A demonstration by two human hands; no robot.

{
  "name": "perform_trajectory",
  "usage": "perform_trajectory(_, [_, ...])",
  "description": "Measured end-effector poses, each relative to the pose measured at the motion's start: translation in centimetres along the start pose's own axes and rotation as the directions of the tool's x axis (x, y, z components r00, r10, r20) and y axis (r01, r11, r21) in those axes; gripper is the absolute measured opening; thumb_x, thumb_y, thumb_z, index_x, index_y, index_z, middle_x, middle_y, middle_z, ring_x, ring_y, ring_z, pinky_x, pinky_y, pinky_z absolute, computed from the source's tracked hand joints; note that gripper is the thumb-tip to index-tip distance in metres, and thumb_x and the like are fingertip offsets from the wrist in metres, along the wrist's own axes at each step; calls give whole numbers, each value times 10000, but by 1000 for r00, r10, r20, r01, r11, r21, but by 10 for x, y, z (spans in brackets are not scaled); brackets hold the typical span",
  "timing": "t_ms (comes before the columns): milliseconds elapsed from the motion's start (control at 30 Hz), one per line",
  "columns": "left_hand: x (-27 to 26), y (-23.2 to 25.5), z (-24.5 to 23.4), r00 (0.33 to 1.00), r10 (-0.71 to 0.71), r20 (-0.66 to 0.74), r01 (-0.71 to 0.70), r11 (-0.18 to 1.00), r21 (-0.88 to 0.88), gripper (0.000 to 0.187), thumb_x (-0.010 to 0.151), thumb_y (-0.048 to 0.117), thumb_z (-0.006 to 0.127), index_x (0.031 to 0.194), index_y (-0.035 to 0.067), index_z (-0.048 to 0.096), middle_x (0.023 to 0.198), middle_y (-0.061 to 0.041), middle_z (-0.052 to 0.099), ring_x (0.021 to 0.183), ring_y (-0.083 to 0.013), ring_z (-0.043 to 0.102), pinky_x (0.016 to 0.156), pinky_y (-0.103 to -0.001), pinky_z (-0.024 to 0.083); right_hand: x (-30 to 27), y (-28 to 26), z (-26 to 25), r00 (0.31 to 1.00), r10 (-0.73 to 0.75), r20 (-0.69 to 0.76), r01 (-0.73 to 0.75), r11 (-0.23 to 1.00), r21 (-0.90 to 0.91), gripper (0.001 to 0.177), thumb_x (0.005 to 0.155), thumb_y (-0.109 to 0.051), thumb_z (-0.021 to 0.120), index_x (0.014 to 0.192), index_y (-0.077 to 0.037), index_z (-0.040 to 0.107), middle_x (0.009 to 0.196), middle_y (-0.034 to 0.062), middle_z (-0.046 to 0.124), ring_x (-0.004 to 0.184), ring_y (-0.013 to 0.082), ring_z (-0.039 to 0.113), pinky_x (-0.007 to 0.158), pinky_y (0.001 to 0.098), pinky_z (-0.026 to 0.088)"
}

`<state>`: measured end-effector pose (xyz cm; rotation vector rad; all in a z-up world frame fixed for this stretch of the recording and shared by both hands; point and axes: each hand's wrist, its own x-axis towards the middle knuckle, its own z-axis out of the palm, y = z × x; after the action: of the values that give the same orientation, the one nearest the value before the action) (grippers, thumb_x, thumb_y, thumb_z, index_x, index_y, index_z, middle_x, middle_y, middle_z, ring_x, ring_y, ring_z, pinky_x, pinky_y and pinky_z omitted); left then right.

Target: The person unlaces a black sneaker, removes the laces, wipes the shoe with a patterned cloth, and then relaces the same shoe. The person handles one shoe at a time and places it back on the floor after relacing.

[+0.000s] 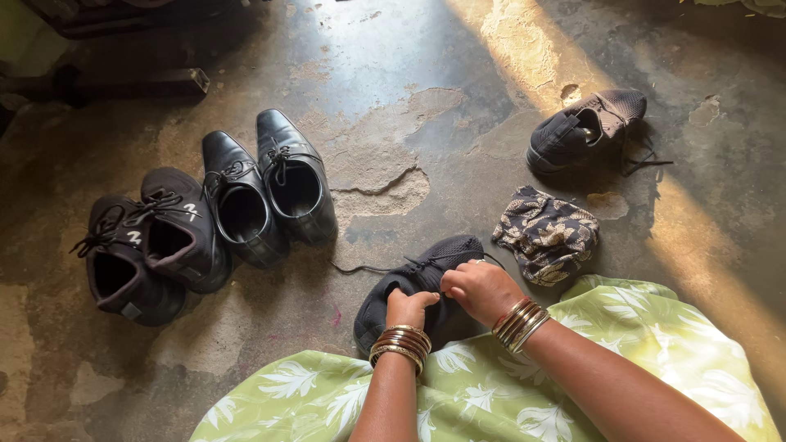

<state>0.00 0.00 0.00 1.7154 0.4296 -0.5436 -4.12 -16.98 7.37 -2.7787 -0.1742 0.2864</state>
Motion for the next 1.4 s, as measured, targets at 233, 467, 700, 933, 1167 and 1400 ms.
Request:
perform_trajectory(233, [0,4,-2,999,19,-41,-20,999,-37,557,647,192,852,1057,-125,649,1023,-221,738,930,-291,694,910,-368,523,-5,-28,-36,888,-157,-432,258,948,187,85,862,-164,634,906,-116,580,892,43,704,888,256,704,768,379,543])
perform_trajectory(467, [3,-2,1,995,65,-70,-73,991,-115,547,681,152,853,1100,-125,638,1047,-189,743,937,-278,702,921,-352,518,-5,-5,-77,924,70,-376,167,812,560,85,907,-160,661,989,-137,659,932,8,763,829,166,757,714,330,611])
perform_trajectory(700, [15,-17,0,989,137,61,-109,936,-335,405,682,105,789,1038,-69,710,956,-109,741,828,-237,665,838,-367,523,0,-26,-24,911,-255,-325,269,963,-2,166,770,-123,773,906,-134,680,906,42,685,942,252,668,761,391,551])
perform_trajectory(933, [28,-20,5,995,79,-54,-88,975,-203,520,702,132,843,1113,-118,647,1034,-181,732,923,-266,686,914,-373,521,-3,-41,-62,932,37,-360,227,716,661,57,854,-107,717,873,-86,667,908,14,781,874,178,752,681,307,626])
perform_trajectory(1167, [22,-15,5,991,25,-131,-32,998,-54,526,732,140,834,1144,-128,645,1105,-217,736,991,-294,707,955,-362,507,-34,-55,-191,665,175,-727,737,10,676,116,1066,-131,661,1095,-44,591,922,128,700,833,224,728,683,377,650])
perform_trajectory(1400, [38,-31,11,994,92,-57,-104,956,-273,440,726,74,801,1096,-136,688,1044,-188,763,915,-288,713,889,-359,538,-46,-70,-196,657,208,-724,745,-36,666,130,1035,-114,683,1082,-20,607,932,151,710,820,227,723,650,362,629])
